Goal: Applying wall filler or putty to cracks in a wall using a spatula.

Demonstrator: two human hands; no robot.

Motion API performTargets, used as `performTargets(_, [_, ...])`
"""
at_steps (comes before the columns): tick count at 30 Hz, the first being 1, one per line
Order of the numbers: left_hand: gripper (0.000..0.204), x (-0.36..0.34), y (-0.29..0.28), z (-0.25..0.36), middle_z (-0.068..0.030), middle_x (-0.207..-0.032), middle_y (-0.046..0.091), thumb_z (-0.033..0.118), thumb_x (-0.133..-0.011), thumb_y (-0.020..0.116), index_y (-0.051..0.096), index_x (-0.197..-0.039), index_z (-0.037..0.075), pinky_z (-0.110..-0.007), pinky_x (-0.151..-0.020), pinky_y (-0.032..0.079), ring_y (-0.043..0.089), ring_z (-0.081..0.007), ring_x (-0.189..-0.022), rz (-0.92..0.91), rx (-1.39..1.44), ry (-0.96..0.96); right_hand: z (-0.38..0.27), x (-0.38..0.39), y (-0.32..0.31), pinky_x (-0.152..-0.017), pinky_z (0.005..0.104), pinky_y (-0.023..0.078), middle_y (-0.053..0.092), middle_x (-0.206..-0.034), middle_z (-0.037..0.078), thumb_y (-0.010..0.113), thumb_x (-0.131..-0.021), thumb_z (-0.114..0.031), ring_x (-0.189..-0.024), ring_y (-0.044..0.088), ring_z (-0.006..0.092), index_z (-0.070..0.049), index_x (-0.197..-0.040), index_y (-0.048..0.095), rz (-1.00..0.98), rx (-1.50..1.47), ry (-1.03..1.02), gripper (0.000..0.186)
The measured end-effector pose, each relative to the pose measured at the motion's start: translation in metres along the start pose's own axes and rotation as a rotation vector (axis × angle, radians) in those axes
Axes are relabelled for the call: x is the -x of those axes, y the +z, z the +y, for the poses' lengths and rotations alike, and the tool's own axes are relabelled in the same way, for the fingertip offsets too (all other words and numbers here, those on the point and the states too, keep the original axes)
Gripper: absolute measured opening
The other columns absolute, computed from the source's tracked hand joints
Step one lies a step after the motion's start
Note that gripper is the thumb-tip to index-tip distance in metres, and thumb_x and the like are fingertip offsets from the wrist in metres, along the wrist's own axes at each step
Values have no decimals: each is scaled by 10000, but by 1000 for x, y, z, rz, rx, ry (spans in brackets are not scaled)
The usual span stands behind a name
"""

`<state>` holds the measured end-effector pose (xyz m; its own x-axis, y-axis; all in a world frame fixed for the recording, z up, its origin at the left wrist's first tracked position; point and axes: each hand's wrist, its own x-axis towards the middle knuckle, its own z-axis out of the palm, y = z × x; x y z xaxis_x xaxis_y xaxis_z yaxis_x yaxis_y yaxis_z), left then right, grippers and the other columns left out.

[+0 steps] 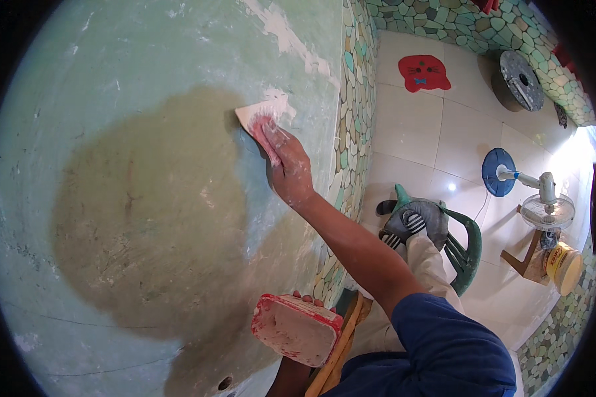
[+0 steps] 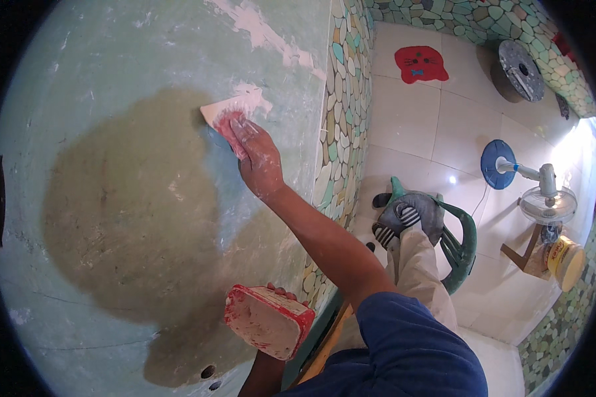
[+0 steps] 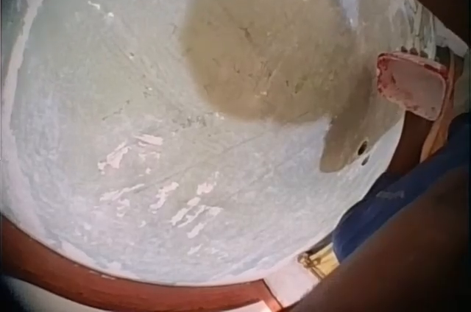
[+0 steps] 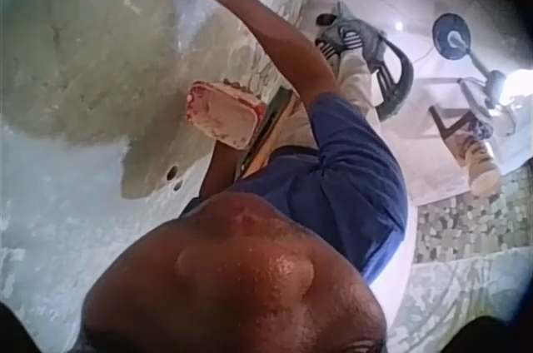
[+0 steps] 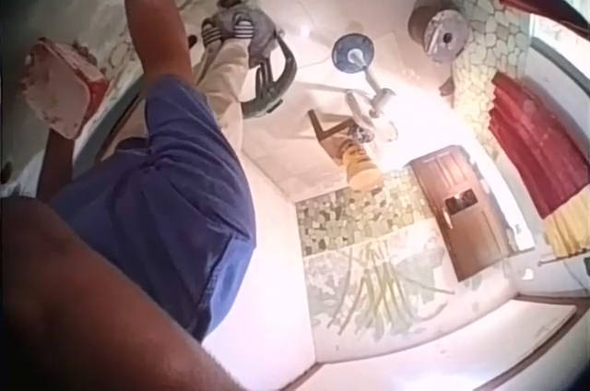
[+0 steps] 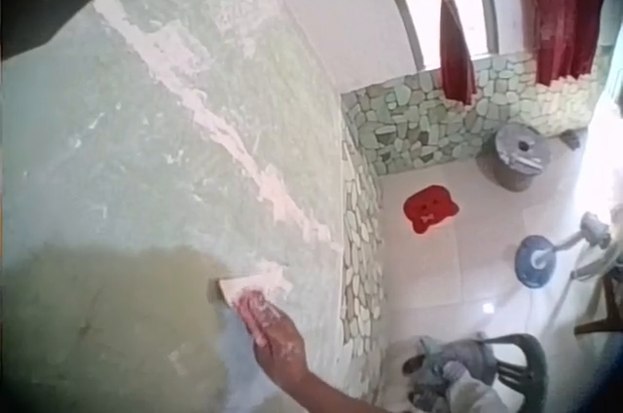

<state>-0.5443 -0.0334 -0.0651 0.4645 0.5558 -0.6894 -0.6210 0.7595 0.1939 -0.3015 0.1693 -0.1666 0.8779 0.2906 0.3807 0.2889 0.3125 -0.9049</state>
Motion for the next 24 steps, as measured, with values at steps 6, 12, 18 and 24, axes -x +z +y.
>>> performTargets(6, [573, -1, 2, 0, -118, -1320, 569, 529, -965, 460, 511, -1372, 129, -626, -1124, 272, 511, -335, -1258, 13, 15, -4, 8, -17, -18, -1041, 375, 428, 607, -1299, 177, 475, -831, 145, -1218, 569, 333, -18, -1326, 561, 85, 27, -29, 529])
performTargets(12, [568, -5, 1, 3, -121, -1328, 565, 520, -967, 467, 504, -1374, 125, -626, -1127, 272, 508, -337, -1265, -7, -33, -8, 1, -7, 1, -1014, 393, 452, 618, -1274, 175, 547, -865, 89, -1174, 590, 349, -36, -1268, 609, -21, -16, -50, 426])
performTargets(18, [566, -7, 1, 1, -128, -1336, 560, 492, -958, 520, 491, -1379, 115, -603, -1143, 267, 502, -344, -1276, -55, -81, -1, 21, -23, -16, -1060, 382, 417, 589, -1316, 198, 461, -829, 149, -1234, 553, 356, -20, -1302, 583, 37, 59, 19, 517])
performTargets(24, [573, -5, 1, 4, -128, -1357, 541, 486, -957, 525, 481, -1387, 110, -610, -1141, 267, 493, -343, -1283, -75, -75, -7, 8, -1, -15, -1045, 395, 427, 603, -1295, 190, 526, -792, 140, -1216, 561, 361, -26, -1284, 599, -153, -59, -3, 524])
